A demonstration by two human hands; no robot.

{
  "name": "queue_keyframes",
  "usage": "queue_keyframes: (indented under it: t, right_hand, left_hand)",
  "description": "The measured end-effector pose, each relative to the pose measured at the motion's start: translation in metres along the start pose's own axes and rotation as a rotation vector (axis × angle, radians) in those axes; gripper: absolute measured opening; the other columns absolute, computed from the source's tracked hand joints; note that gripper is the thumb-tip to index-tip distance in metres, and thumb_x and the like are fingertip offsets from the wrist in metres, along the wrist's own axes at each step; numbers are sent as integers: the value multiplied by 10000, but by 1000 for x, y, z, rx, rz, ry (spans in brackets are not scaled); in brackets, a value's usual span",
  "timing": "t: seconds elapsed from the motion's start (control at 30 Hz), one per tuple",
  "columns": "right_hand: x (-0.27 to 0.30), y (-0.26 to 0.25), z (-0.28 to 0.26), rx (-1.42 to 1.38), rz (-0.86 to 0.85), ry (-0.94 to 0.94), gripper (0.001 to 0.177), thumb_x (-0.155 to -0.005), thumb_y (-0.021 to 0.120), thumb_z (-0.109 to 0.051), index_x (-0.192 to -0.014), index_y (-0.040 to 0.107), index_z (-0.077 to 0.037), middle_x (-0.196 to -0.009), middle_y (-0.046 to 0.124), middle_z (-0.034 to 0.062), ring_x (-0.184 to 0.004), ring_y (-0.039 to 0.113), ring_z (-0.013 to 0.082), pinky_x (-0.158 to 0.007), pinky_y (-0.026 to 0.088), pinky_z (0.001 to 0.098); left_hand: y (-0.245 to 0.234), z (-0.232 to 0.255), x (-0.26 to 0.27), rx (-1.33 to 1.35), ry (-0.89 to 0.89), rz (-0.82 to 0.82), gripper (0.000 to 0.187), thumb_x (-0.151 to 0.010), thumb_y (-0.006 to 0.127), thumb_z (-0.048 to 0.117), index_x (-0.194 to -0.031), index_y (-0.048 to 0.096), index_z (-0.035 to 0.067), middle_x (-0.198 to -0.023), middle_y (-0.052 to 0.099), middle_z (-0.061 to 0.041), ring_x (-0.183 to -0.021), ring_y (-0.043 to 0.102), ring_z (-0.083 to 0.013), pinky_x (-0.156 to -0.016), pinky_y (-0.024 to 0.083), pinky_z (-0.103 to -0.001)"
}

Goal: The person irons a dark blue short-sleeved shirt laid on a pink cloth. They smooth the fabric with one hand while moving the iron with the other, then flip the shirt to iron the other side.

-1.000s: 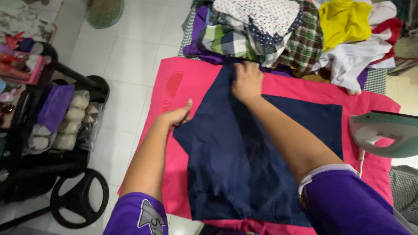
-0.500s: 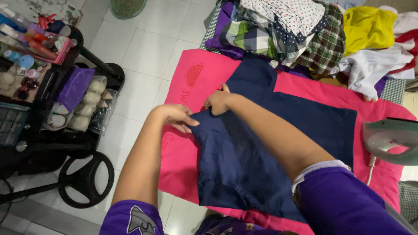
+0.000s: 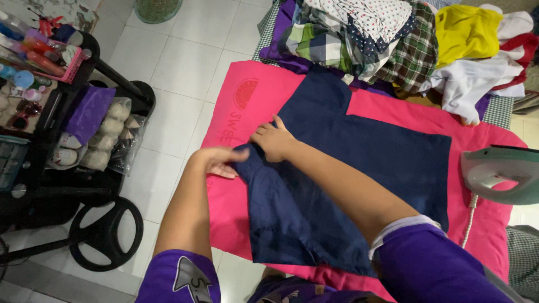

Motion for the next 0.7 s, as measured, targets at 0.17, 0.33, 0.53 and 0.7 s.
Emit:
queue_keyframes:
  t: [0.17,0.33,0.53,0.7]
  right_hand:
    - [10,-5,1,78,-90,82,624,-770,749,-220,-1363,572,-137,-1305,616,83,-1342,513,286,-1257,120,649]
    - [23,-17,-1,64,173,113,675,-802,722,-236,-1438,515,-147,-1313,588,119,-1351,490,297,-1232,154,630]
    - [57,4,-4,-32,479,213,705,-949,592,-357,-1548,364,-64,-1594,389,172,-1514,309,325,-1223,166,566]
    - [90,31,4,-139,465,326,784,-999,499,-502,-1596,277,-44,-1674,243,175,-1554,208,328,-1240,146,545]
  left_hand:
    - [11,18,11,-99,169,-166,573,-802,849,124,-1321,610,82,-1081,711,-19,-862,696,-111,-729,607,-265]
    - [-15,17,3,-564,-40,80,587,-811,835,303,-1289,658,13,-1015,696,-92,-827,682,-212,-740,587,-377]
    - [9,79,20,-910,229,682,803,-748,871,395,-1362,489,46,-1340,573,-190,-1229,567,-376,-970,488,-559]
    - [27,88,35,-1036,149,657,482,-889,743,394,-1298,689,146,-1367,688,-137,-1305,624,-342,-1053,500,-541]
Point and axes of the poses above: each hand's wrist, its own x-axis away from the middle knuckle, its own y-axis out of the palm, z = x × y, the point moved 8 cm from there along -x, towards the middle knuckle
